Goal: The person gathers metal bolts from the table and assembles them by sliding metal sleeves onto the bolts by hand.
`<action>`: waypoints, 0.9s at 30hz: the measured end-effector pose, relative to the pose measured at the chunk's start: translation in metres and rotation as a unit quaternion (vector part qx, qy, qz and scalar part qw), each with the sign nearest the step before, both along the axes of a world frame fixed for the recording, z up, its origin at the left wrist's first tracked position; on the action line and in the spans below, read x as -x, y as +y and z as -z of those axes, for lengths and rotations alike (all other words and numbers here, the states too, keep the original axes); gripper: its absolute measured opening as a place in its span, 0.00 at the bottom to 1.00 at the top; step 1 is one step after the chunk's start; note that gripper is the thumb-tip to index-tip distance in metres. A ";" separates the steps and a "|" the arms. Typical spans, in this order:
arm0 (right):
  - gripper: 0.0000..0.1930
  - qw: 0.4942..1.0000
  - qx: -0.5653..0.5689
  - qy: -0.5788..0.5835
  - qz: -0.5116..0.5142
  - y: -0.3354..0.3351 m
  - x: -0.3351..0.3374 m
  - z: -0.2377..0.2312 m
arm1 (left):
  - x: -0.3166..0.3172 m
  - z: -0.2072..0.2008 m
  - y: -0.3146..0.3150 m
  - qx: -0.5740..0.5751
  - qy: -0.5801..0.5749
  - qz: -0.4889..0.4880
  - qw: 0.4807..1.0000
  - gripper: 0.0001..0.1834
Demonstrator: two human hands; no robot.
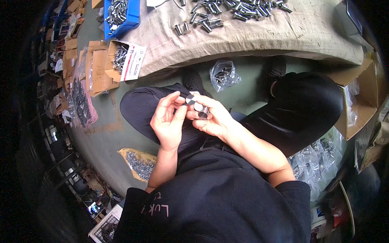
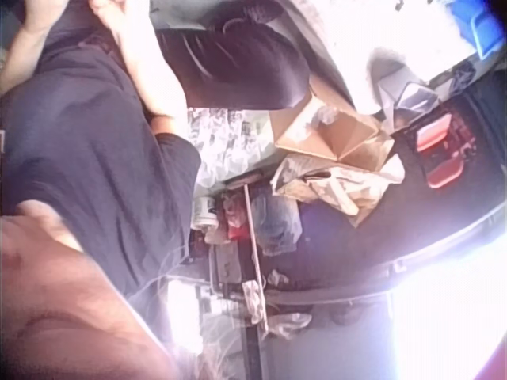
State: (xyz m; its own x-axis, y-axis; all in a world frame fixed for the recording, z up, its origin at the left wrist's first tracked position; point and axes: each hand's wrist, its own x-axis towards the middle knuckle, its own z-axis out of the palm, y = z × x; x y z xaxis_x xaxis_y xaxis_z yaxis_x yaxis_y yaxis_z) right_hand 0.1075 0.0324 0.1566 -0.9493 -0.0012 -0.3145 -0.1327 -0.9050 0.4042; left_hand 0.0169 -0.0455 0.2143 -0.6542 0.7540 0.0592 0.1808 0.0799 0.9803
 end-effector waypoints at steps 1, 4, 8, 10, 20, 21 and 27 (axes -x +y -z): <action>0.09 0.999 0.033 0.013 -0.004 0.002 0.000 -0.004 | 0.002 0.000 0.000 -0.012 -0.012 0.003 1.000 0.16; 0.11 0.996 0.075 0.040 -0.004 0.003 0.000 0.002 | 0.003 -0.004 0.001 -0.016 -0.071 -0.036 0.997 0.16; 0.12 0.990 0.135 0.044 -0.008 0.004 0.000 0.017 | 0.010 0.005 -0.003 0.006 -0.107 -0.069 0.992 0.15; 0.11 0.989 0.143 -0.029 0.030 0.007 0.004 0.011 | 0.013 0.009 -0.006 0.009 -0.100 -0.070 0.992 0.15; 0.11 0.987 0.132 -0.063 0.059 0.010 0.003 0.023 | 0.024 0.035 -0.005 0.038 -0.184 -0.094 0.978 0.13; 0.11 0.987 0.133 -0.065 0.062 0.010 0.002 0.025 | 0.024 0.039 -0.006 0.048 -0.196 -0.098 0.974 0.12; 0.10 0.975 0.136 -0.164 0.061 0.011 -0.009 0.050 | 0.030 0.075 0.003 0.100 -0.230 -0.092 0.964 0.12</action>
